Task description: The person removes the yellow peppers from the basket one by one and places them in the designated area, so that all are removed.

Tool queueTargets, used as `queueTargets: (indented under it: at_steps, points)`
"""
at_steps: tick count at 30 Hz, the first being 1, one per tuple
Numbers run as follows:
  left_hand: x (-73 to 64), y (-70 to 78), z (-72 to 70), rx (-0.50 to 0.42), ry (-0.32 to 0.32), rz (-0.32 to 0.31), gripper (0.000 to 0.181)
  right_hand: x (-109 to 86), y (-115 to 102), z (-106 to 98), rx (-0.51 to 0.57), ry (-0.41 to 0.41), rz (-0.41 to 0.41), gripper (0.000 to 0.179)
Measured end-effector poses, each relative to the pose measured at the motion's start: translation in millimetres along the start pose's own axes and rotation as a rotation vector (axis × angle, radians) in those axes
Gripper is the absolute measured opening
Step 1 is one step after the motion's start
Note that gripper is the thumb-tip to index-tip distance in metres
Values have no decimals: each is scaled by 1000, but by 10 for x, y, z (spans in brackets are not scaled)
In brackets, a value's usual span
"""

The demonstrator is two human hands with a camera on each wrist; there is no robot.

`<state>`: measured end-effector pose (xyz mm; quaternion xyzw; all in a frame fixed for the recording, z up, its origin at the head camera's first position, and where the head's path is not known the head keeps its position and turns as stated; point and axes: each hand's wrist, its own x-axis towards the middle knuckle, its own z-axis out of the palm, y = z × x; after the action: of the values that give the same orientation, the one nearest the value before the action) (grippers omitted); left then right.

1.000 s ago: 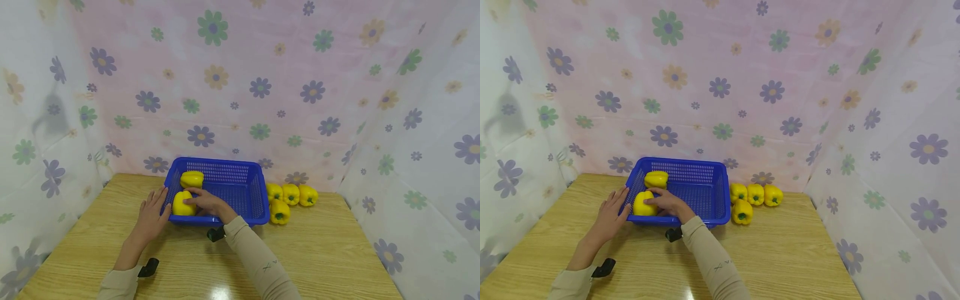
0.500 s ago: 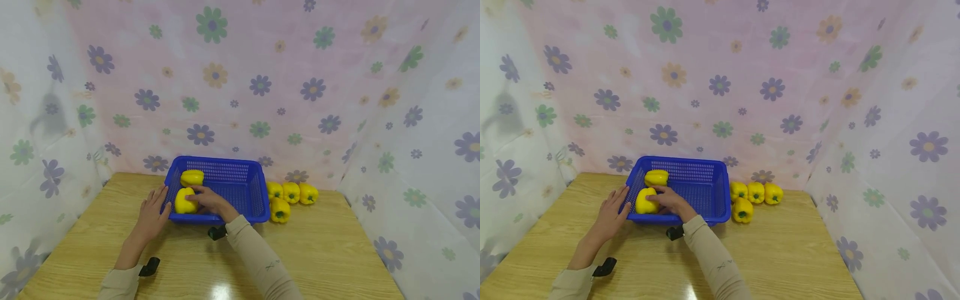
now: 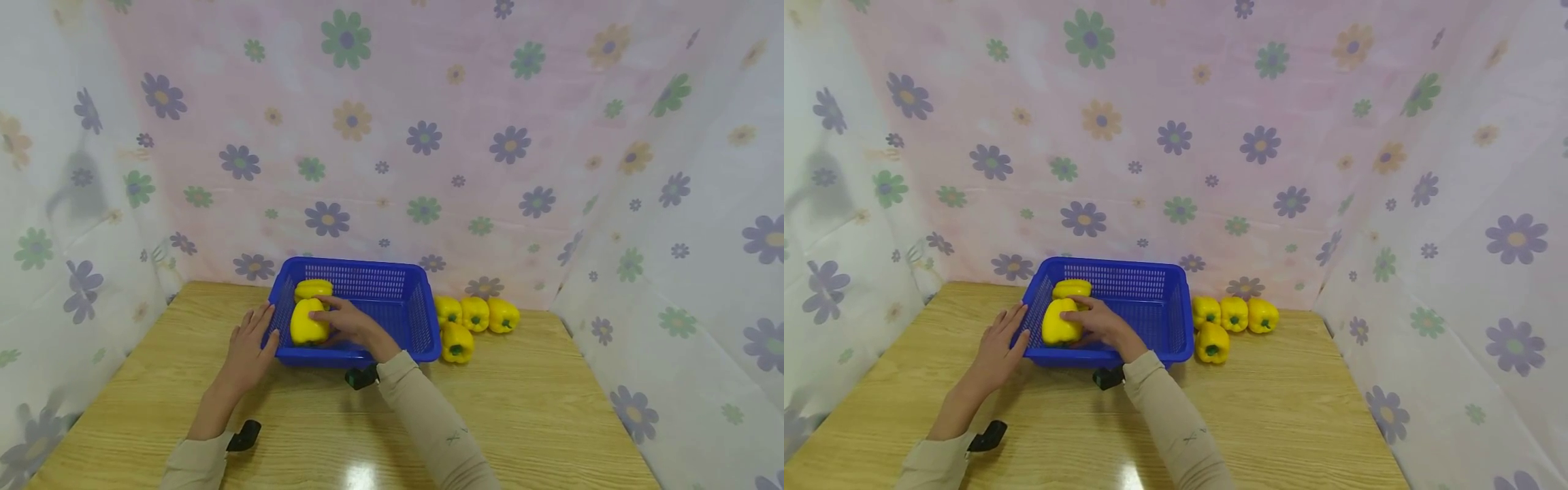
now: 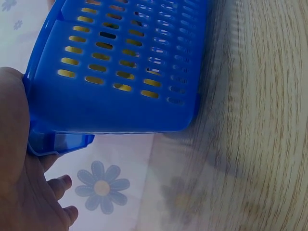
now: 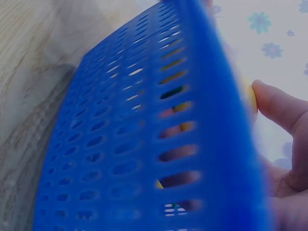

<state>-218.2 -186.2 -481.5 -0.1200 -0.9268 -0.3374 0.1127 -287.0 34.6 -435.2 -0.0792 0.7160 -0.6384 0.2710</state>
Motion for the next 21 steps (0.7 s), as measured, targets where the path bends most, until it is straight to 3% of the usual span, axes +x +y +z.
queueTargets:
  at_steps: [8,15,21]
  points:
    - [0,19,-10,-21,5,0,59,-201,-132,-53,30,-3,-75,57]
    - [5,19,1,-25,12,1,59,-419,-123,-79,33,-17,-160,60]
    - [0,33,-9,-26,15,10,59,-624,-70,-129,128,-48,-207,59]
